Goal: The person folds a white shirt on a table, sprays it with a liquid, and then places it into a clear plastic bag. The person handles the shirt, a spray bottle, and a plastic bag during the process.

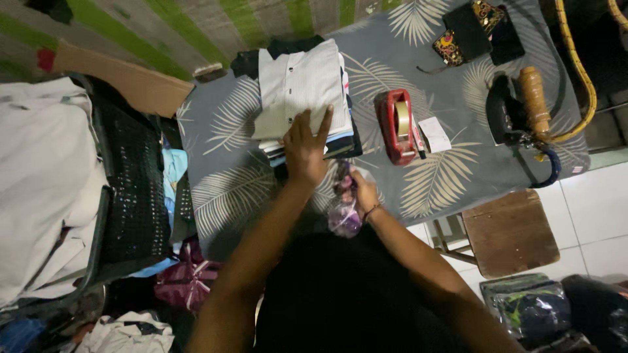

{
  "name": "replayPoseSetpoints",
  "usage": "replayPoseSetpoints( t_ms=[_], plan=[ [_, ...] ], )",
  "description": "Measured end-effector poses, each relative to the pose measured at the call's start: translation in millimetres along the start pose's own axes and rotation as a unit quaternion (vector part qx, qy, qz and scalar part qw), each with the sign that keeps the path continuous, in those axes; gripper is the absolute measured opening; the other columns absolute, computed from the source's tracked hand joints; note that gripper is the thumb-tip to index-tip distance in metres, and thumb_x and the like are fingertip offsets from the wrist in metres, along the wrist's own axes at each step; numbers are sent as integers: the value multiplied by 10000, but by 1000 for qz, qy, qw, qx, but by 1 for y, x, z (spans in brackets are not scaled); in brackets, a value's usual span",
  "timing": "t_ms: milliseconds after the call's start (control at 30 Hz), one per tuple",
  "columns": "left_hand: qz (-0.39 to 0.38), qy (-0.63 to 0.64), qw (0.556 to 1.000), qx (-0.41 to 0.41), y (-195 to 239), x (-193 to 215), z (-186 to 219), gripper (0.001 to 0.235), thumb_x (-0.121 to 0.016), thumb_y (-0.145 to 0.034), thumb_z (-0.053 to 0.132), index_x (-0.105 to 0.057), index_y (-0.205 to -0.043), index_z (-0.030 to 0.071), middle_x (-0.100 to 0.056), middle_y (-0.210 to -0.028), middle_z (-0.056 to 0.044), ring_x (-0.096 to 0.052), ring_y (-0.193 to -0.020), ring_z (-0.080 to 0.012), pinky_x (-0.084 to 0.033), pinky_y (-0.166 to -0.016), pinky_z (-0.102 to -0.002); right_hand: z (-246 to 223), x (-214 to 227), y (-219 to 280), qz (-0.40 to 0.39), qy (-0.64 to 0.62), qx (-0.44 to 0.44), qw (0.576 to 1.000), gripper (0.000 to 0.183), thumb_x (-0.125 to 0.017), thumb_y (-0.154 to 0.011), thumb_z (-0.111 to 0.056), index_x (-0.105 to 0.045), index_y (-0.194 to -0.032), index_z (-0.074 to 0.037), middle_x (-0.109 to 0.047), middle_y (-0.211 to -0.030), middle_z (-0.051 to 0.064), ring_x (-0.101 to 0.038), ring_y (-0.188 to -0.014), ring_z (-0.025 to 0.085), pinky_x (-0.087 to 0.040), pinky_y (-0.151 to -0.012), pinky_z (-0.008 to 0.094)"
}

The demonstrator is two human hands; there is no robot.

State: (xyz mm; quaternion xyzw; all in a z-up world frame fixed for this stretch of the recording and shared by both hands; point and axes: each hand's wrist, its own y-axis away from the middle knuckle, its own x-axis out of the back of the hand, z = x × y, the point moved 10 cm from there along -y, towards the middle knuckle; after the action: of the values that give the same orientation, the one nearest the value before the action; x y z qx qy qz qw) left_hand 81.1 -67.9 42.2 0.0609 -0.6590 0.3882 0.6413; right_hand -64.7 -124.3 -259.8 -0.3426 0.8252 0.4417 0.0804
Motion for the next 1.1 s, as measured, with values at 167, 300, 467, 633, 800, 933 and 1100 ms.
replayPoseSetpoints(
  t_ms=[167,300,467,633,800,933,1100],
  plan=[
    [-60,26,997,29,1,-19,-1,1067,-744,-678,8,-311,-1614,283,-469,-1474,-248,-483,-1351,-444,-432,-1028,-537,-14,33,-13,54,6,20,998,245,-663,-931,-357,-684,-983,-119,-646,-729,47,-592,-484,181,-497,-436,337],
    [-84,34,995,47,20,-35,-3,1043,-730,-703,-6,-325,-1615,295,-448,-1508,-233,-466,-1372,-449,-438,-1042,-541,-29,47,-14,73,74,33,994,309,-706,-964,-388,-675,-926,-83,-620,-714,79,-584,-512,210,-510,-483,371],
    [-87,9,995,53,45,-45,11,964,-809,-742,130,-369,-1577,320,-382,-1557,-215,-433,-1406,-411,-433,-1036,-575,-153,19,41,11,324,345,881,367,-734,-964,-286,-710,-1212,-16,-744,-1037,33,-665,-913,100,-533,-816,267],
    [-106,119,987,23,74,-28,45,925,-835,-699,280,-436,-1531,214,-356,-1552,-278,-411,-1386,-473,-436,-995,-602,-263,2,111,15,405,412,816,276,-682,-998,-210,-703,-1183,-6,-724,-983,40,-663,-867,116,-523,-798,260],
    [-1,250,962,112,44,-20,-2,644,-742,-969,265,-500,-1562,201,-608,-1396,-83,-600,-1275,-307,-503,-1081,-509,-291,-31,80,-61,341,337,875,332,-702,-971,-213,-677,-1235,-13,-726,-1016,63,-677,-843,138,-536,-771,296],
    [57,66,948,305,34,-34,-101,490,-695,-920,208,-610,-1398,140,-647,-1355,-177,-580,-1183,-400,-491,-933,-500,-286,-39,43,-1,401,390,829,471,-702,-983,-213,-592,-1395,-11,-707,-1064,99,-665,-893,155,-544,-802,328],
    [-127,343,798,478,88,-137,-152,710,-711,-884,410,-453,-1482,130,-640,-1313,-198,-657,-1086,-392,-526,-936,-495,-275,-63,1,-17,412,512,754,669,-775,-1030,-204,-413,-1550,11,-628,-1380,219,-637,-1211,286,-527,-1045,369]
  ],
)
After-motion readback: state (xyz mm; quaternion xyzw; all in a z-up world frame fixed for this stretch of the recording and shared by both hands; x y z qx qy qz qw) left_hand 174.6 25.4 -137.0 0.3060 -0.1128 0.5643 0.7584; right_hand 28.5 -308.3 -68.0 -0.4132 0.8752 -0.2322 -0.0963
